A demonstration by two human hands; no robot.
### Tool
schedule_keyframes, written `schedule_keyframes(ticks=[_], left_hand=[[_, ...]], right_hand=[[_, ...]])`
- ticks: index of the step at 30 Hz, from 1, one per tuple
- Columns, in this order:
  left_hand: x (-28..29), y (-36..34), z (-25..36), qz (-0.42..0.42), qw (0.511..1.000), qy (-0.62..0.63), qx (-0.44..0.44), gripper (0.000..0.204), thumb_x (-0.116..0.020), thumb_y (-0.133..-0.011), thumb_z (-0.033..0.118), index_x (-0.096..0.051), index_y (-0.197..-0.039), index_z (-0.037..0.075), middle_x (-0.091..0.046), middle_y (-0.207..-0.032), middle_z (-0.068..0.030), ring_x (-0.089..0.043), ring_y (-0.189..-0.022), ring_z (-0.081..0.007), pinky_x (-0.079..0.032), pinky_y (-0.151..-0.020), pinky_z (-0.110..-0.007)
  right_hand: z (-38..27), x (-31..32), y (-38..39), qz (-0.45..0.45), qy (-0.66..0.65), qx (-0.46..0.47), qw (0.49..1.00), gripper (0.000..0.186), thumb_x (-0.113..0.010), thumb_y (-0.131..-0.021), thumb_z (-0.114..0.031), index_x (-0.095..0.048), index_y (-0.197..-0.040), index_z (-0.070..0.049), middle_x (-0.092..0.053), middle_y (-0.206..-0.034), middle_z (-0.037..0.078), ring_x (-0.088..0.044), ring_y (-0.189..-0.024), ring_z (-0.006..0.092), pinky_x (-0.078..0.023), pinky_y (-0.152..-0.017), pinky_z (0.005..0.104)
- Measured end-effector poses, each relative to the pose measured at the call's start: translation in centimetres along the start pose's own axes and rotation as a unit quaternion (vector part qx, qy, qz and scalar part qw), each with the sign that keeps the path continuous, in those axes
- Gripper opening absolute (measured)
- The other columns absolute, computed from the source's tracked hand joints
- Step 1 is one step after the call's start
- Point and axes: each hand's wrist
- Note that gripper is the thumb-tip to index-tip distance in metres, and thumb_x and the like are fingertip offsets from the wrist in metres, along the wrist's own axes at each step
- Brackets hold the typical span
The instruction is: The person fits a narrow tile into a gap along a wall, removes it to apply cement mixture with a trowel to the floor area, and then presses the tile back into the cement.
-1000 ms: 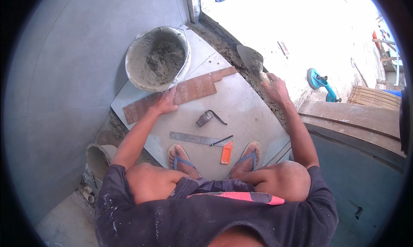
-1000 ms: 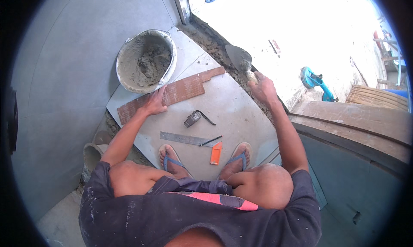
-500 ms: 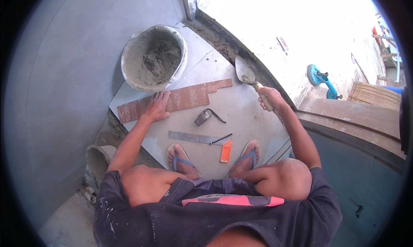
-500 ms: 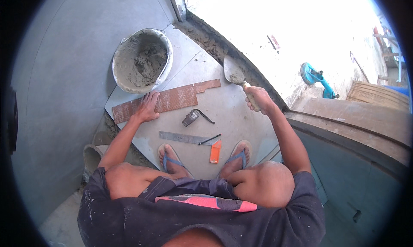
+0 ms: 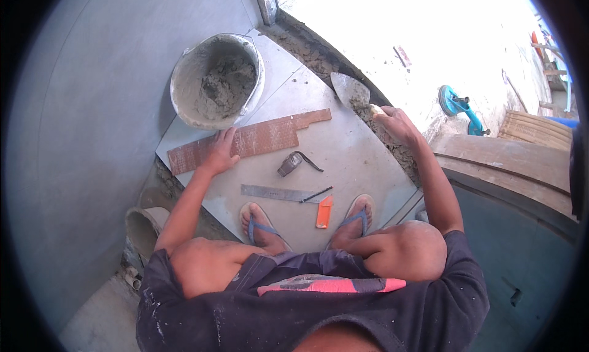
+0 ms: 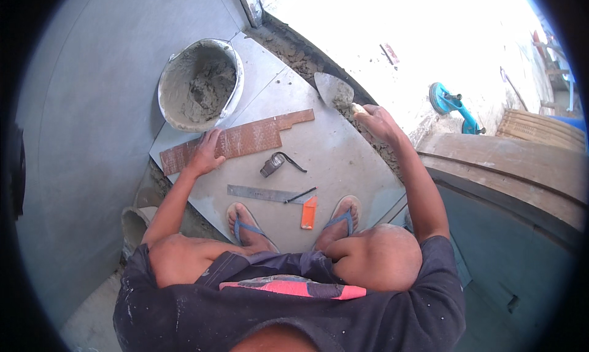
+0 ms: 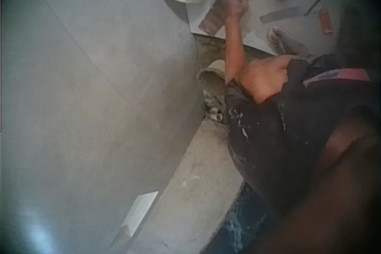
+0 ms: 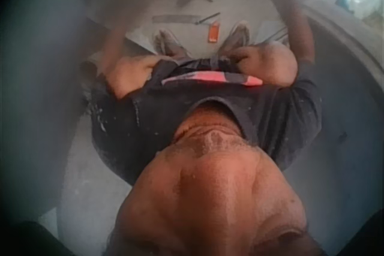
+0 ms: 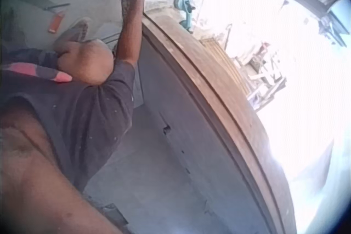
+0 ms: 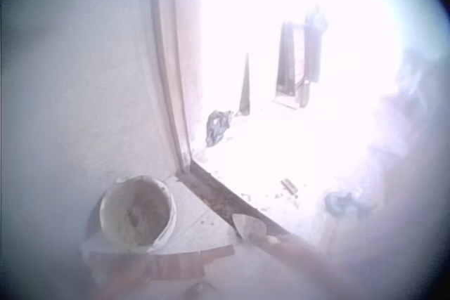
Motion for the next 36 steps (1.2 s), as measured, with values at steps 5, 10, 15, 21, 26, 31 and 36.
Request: schedule_keyframes(ticks=[5,10,15,21,26,31,36], left_hand=[[-0.5,-1.1,-5.7,-0.007,0.971,0.120,0.207,0.067,-0.073,-0.084,0.020,-0.046,-0.140,-0.004,-0.048,-0.145,-0.0229,-0.047,-0.133,-0.0380,-0.043,-0.108,-0.041],[0.8,-1.7,-11.3,0.249,0.744,0.572,0.241,0.058,-0.060,-0.096,0.035,-0.050,-0.139,-0.002,-0.051,-0.145,-0.0170,-0.051,-0.129,-0.0282,-0.044,-0.104,-0.040],[8.3,-3.9,-7.8,0.286,0.598,0.718,0.213,0.058,-0.055,-0.101,0.038,-0.047,-0.143,-0.001,-0.061,-0.132,-0.0135,-0.056,-0.122,-0.0270,-0.043,-0.105,-0.042],[8.7,-5.7,-4.0,0.318,0.649,0.688,0.068,0.048,-0.063,-0.096,0.017,-0.050,-0.137,-0.003,-0.062,-0.127,-0.0145,-0.059,-0.117,-0.0244,-0.044,-0.104,-0.037],[9.8,-6.6,2.2,0.325,0.684,0.653,-0.001,0.040,-0.056,-0.098,0.007,-0.049,-0.135,-0.005,-0.061,-0.122,-0.0138,-0.058,-0.111,-0.0198,-0.047,-0.100,-0.035],[9.5,-7.3,5.8,0.312,0.742,0.593,-0.024,0.044,-0.056,-0.097,0.004,-0.046,-0.140,-0.004,-0.061,-0.125,-0.0121,-0.059,-0.113,-0.0172,-0.047,-0.101,-0.033],[9.9,-7.2,7.2,0.309,0.729,0.610,-0.035,0.051,-0.055,-0.097,0.002,-0.042,-0.145,-0.005,-0.060,-0.130,-0.0118,-0.057,-0.116,-0.0164,-0.044,-0.105,-0.031]], right_hand=[[-0.2,0.1,-0.6,0.050,0.124,0.038,0.990,0.045,-0.061,-0.089,-0.036,-0.067,-0.114,0.001,-0.069,-0.089,0.019,-0.068,-0.078,0.0276,-0.053,-0.074,0.0405],[3.3,-1.4,-1.8,0.092,0.189,0.066,0.975,0.048,-0.060,-0.090,-0.040,-0.066,-0.116,0.000,-0.070,-0.097,0.025,-0.067,-0.094,0.0391,-0.051,-0.084,0.0466],[1.0,-0.5,1.8,0.080,0.156,0.024,0.984,0.045,-0.062,-0.090,-0.036,-0.066,-0.118,0.000,-0.070,-0.097,0.024,-0.068,-0.088,0.0364,-0.051,-0.082,0.0444],[-7.8,-0.6,6.2,0.108,0.124,0.125,0.978,0.048,-0.063,-0.092,-0.031,-0.059,-0.132,-0.005,-0.072,-0.097,0.020,-0.068,-0.080,0.0302,-0.053,-0.076,0.0425],[-14.4,-1.9,5.3,0.100,0.324,0.276,0.899,0.045,-0.060,-0.095,-0.029,-0.056,-0.135,-0.010,-0.070,-0.107,0.019,-0.070,-0.088,0.0326,-0.054,-0.080,0.0481],[-19.1,-5.4,0.5,0.134,0.419,0.270,0.857,0.033,-0.056,-0.095,-0.022,-0.058,-0.121,-0.002,-0.068,-0.103,0.024,-0.070,-0.088,0.0365,-0.055,-0.078,0.0495],[-16.7,-9.2,-2.5,0.073,0.373,0.294,0.877,0.026,-0.054,-0.090,-0.019,-0.060,-0.103,0.002,-0.068,-0.078,0.026,-0.070,-0.071,0.0422,-0.057,-0.068,0.0513]])
Point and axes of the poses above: each hand's wrist, its own y-axis away from the middle knuckle, its own x-axis out of the back of the hand, z = x × y
